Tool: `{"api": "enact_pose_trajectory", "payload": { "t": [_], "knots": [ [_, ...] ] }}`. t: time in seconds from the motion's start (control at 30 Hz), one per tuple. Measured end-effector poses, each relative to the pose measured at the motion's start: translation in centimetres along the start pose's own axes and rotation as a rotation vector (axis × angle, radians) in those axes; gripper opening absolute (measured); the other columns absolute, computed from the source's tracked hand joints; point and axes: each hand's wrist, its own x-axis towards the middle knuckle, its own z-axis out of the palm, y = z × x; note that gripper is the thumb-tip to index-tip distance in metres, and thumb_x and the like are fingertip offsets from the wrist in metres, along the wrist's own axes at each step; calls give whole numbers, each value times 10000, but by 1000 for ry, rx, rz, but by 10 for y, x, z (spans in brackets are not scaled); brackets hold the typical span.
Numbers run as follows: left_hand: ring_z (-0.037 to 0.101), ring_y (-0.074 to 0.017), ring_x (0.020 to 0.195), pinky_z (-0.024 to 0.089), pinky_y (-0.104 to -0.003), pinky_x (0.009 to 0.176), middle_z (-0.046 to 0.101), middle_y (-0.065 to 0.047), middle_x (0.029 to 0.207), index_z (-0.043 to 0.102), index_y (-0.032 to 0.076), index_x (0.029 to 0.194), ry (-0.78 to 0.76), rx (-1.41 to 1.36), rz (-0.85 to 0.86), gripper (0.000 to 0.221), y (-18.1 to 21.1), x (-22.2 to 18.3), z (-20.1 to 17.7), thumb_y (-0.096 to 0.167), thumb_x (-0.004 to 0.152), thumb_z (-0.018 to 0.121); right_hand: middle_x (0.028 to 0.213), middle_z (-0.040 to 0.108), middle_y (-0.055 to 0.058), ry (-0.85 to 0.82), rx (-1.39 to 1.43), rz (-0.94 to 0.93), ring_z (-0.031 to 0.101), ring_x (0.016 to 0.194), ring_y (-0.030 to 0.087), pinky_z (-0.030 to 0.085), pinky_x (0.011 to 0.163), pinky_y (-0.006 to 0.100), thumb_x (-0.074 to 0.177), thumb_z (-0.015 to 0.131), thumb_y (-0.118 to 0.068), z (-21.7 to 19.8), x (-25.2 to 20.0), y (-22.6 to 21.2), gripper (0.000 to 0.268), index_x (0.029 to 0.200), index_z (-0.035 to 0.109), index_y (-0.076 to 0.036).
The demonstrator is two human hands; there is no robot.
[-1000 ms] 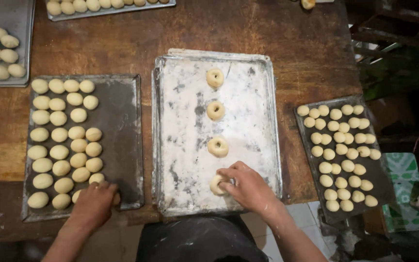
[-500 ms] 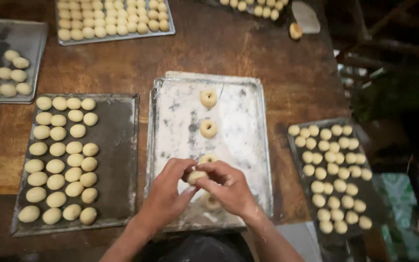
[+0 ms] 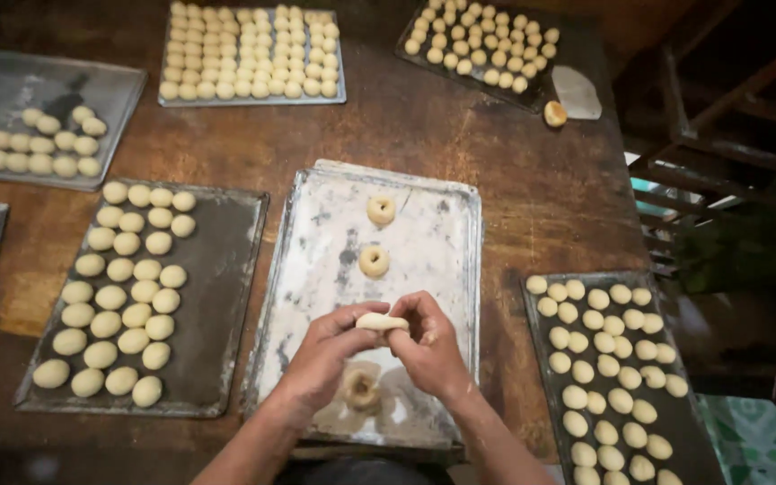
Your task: Shaping dough balls into rings and placing them on a tray
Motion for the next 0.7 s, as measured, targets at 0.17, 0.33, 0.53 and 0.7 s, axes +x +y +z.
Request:
{"api": "enact_pose_trajectory", "payload": {
  "t": [0.17, 0.33, 0.53, 0.7],
  "knots": [
    [300, -359, 1533, 398, -599, 1170, -11, -21, 1752, 674, 181, 1348, -303, 377, -58, 624, 30, -9, -13, 211, 735, 788, 1167, 675, 114, -397, 117, 94, 693, 999, 217, 619, 924, 387, 902, 699, -39, -14, 15, -18, 334, 1225, 655, -113],
    [253, -317, 1560, 304, -489, 1189, 56, -90, 1728, 624, 182, 1388, -450, 513, 214, 681, -4, 17, -51, 245, 750, 853, 963, 745, 28, -142, -106, 202, 680, 865, 101, 553, 799, 252, 832, 797, -102, -2, 26, -15, 289, 1109, 715, -77],
    [113, -373, 1579, 237, -522, 1200, -51, -162, 1715, 587, 236, 1455, -534, 688, 269, 732, 17, 24, -66, 165, 771, 839, 1066, 712, 83, -110, -62, 237, 674, 949, 144, 579, 834, 277, 805, 790, -51, 11, 41, -3, 413, 1198, 668, -84],
    [-8, -327, 1588, 115, -537, 1247, -70, -109, 1726, 644, 235, 1386, -549, 912, 138, 586, 41, 21, -68, 131, 839, 827, 1088, 754, 91, -70, -12, 218, 703, 989, 180, 570, 927, 300, 822, 690, 71, 12, 49, 20, 335, 1128, 695, -67]
  ]
}}
